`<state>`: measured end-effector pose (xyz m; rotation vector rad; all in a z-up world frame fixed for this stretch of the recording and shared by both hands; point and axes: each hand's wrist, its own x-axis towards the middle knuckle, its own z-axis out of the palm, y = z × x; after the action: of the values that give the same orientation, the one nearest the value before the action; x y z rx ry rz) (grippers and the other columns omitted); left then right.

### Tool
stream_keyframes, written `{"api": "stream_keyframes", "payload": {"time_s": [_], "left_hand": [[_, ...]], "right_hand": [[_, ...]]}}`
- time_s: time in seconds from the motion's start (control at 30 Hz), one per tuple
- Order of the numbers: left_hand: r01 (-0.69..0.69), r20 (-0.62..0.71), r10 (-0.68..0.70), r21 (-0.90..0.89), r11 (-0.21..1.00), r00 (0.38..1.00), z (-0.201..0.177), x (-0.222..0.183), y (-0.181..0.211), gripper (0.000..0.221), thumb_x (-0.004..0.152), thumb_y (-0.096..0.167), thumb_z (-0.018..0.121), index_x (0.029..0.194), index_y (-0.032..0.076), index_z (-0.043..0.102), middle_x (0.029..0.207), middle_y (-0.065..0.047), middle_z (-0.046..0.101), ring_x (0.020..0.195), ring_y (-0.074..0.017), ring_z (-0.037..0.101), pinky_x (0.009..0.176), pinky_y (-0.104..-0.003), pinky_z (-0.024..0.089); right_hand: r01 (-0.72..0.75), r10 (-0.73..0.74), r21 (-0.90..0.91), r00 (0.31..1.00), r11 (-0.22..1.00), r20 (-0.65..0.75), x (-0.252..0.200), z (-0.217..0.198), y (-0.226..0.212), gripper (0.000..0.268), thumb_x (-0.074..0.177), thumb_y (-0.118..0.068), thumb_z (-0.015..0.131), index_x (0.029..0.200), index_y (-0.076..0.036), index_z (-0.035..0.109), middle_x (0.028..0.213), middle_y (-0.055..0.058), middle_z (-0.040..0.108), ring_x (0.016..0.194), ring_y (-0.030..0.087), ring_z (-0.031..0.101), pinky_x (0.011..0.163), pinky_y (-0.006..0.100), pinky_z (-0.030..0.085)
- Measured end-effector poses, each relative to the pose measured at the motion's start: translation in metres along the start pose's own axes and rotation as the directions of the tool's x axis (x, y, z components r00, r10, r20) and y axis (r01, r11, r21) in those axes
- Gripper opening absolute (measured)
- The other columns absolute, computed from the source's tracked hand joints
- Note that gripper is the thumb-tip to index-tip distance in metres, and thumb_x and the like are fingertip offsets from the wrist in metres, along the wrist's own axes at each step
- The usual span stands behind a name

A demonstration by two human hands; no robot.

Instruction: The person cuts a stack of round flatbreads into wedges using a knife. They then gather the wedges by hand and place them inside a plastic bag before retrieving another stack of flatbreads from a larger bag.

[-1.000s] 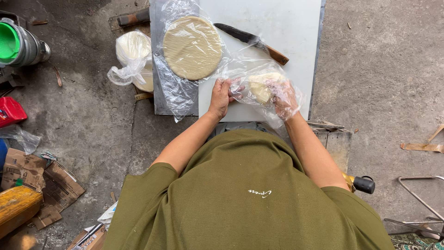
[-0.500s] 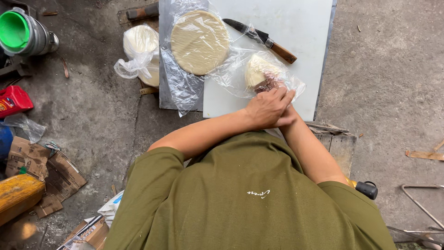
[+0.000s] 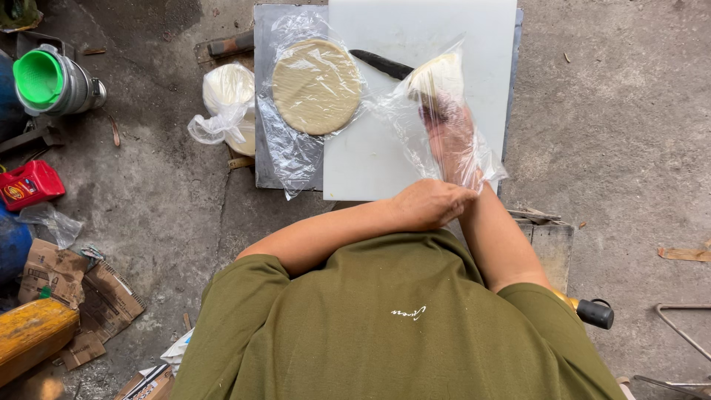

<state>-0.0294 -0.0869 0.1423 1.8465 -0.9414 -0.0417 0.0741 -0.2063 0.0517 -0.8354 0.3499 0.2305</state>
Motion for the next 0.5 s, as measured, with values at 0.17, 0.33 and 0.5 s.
{"api": "stream_keyframes", "payload": {"time_s": [0.17,0.33,0.5], "left_hand": [[0.058,0.074,-0.083,0.296,0.953,0.994,-0.015,0.015,0.004,0.032,0.095,0.01,0.059,0.126,0.004,0.062,0.085,-0.009,0.07,0.07,-0.0268,0.07,0.055,-0.039,0.055],[-0.022,-0.011,0.034,0.564,0.825,0.999,-0.024,0.04,-0.029,0.046,0.091,0.005,0.057,0.137,0.002,0.057,0.088,-0.006,0.068,0.076,-0.0202,0.071,0.062,-0.034,0.056],[0.065,-0.065,-0.032,0.606,0.792,0.997,-0.029,0.068,-0.072,0.041,0.096,0.004,0.056,0.137,0.003,0.056,0.093,-0.004,0.071,0.078,-0.0181,0.071,0.059,-0.033,0.054]], "right_hand": [[0.072,-0.064,0.074,0.993,0.995,-0.103,0.047,-0.013,-0.017,0.034,0.108,-0.016,0.058,0.131,0.008,0.056,0.122,0.022,0.063,0.111,0.031,0.068,0.097,0.04,0.062],[0.111,-0.072,0.25,0.984,0.962,-0.162,0.11,-0.008,-0.047,0.037,0.103,-0.019,0.056,0.131,0.005,0.054,0.126,0.024,0.062,0.112,0.033,0.068,0.097,0.04,0.061],[0.166,-0.133,0.157,0.97,0.973,-0.204,0.135,0.004,-0.063,0.039,0.104,-0.019,0.057,0.135,0.004,0.051,0.13,0.024,0.061,0.116,0.032,0.065,0.101,0.04,0.057]]}}
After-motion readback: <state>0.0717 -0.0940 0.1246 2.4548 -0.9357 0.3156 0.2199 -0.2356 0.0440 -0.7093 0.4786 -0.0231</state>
